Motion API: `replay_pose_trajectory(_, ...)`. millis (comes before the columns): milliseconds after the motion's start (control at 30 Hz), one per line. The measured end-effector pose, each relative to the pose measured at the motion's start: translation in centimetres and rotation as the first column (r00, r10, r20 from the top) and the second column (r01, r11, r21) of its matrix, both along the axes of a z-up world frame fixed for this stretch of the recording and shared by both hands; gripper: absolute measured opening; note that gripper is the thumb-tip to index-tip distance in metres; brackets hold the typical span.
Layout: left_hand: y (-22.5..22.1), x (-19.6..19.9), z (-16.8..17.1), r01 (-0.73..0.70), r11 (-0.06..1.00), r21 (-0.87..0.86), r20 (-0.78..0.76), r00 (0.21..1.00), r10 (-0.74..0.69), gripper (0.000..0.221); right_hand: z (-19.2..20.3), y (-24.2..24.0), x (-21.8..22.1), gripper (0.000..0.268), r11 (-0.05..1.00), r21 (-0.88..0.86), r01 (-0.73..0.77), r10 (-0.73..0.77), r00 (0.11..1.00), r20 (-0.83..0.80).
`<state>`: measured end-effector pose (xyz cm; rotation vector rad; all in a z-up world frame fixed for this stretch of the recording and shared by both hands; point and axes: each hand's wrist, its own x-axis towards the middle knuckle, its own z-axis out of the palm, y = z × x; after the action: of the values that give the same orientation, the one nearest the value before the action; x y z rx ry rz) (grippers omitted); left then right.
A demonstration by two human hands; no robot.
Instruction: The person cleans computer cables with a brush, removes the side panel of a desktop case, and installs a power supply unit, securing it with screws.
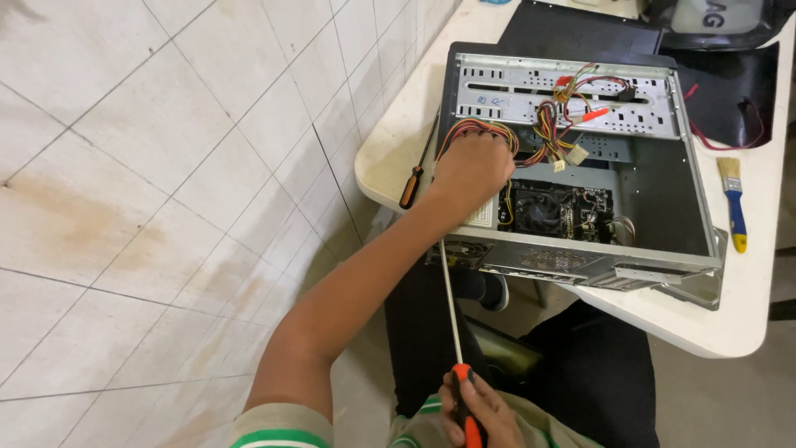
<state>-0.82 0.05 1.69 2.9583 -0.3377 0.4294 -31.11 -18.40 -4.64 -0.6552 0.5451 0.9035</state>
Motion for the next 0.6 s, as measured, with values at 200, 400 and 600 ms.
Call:
replay_pose_trajectory(200, 0.1, 0.1, -0.1, 0.005, 1.0, -0.007, 0.001, 1.0, -0.005, 0.037, 1.3, -0.1, 0.5, 0.043, 0.987, 0.141, 0.083, -0.053, 0.976, -0.209)
replay_pose_trajectory(400, 0.2, -0.3, 0.4, 0.008, 1.0, 0.001, -0.004, 1.0, -0.008, 0.04, -0.6, -1.7, 1.1, 0.03, 0.746, 0.661, 0.085, 0.106, 0.964, -0.244)
replay_pose_trajectory(600, 0.1, -0.5, 0.9, -0.014, 0.999, 0.043, -0.002, 1.0, 0.014, 0.041, 1.8, 0.3, 1.6, 0.049, 0.983, -0.173, -0.065, 0.034, 0.984, -0.173)
